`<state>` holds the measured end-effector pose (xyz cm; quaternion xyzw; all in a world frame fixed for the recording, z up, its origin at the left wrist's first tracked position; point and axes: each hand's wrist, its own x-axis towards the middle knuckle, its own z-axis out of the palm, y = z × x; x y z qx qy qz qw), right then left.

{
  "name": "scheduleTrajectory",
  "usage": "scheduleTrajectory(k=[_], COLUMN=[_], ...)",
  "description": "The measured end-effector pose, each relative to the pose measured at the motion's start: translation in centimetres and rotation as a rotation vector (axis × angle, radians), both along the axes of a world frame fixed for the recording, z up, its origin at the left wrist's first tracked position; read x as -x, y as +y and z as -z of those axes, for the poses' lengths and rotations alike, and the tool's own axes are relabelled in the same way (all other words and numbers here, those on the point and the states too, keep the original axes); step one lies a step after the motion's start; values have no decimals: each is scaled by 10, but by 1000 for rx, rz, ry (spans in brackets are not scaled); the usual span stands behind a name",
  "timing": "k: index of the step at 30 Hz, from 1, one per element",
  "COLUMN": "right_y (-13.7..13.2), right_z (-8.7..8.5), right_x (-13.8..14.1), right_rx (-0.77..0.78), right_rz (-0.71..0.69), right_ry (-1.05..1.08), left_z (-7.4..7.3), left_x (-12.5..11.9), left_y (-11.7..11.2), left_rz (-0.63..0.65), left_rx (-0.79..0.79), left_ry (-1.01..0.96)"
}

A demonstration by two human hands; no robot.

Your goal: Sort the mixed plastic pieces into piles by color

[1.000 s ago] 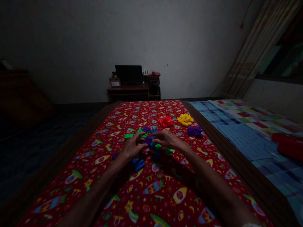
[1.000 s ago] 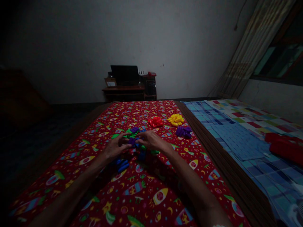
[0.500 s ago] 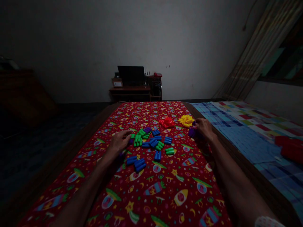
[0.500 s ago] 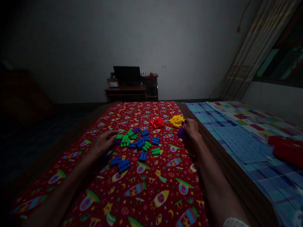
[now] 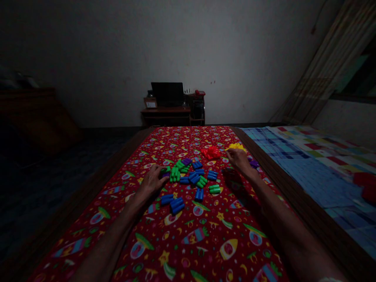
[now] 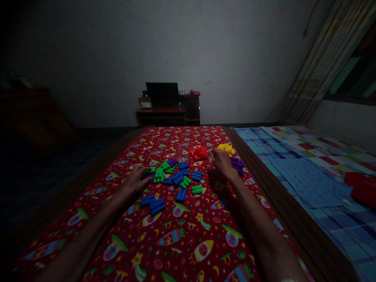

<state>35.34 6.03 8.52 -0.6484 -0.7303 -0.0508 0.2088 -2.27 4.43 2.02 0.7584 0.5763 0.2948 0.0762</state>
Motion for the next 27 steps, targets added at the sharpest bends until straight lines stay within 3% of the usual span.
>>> scheduleTrajectory(k=[3, 6, 9, 12, 16, 19, 23, 27], right_y=[10, 24, 36, 37, 25, 11, -5, -19], right_z=[8, 20, 31, 35, 28, 18, 6, 6], right_x=[64, 118, 147, 151, 126, 82, 2, -59], right_rx=[87, 116, 189, 177, 96, -10, -87, 52], right_rz=[-350, -540, -579, -528, -523, -467, -206, 75], right_ry=[-5, 10, -40, -63, 13, 109, 97, -72], left_z=[5, 8, 9, 8, 5, 3, 2, 3], left_x=[-5, -6, -4, -3, -3, -2, -1, -1], left_y=[-5, -9, -10, -8, -6, -6, -6, -5], left_rz=[59, 82, 94, 78, -9, -67, -84, -84], left_rx=[-24, -72, -79, -94, -140, -159, -161, -157], left_ry=[-3, -5, -16, -57, -113, -121, -133, -132])
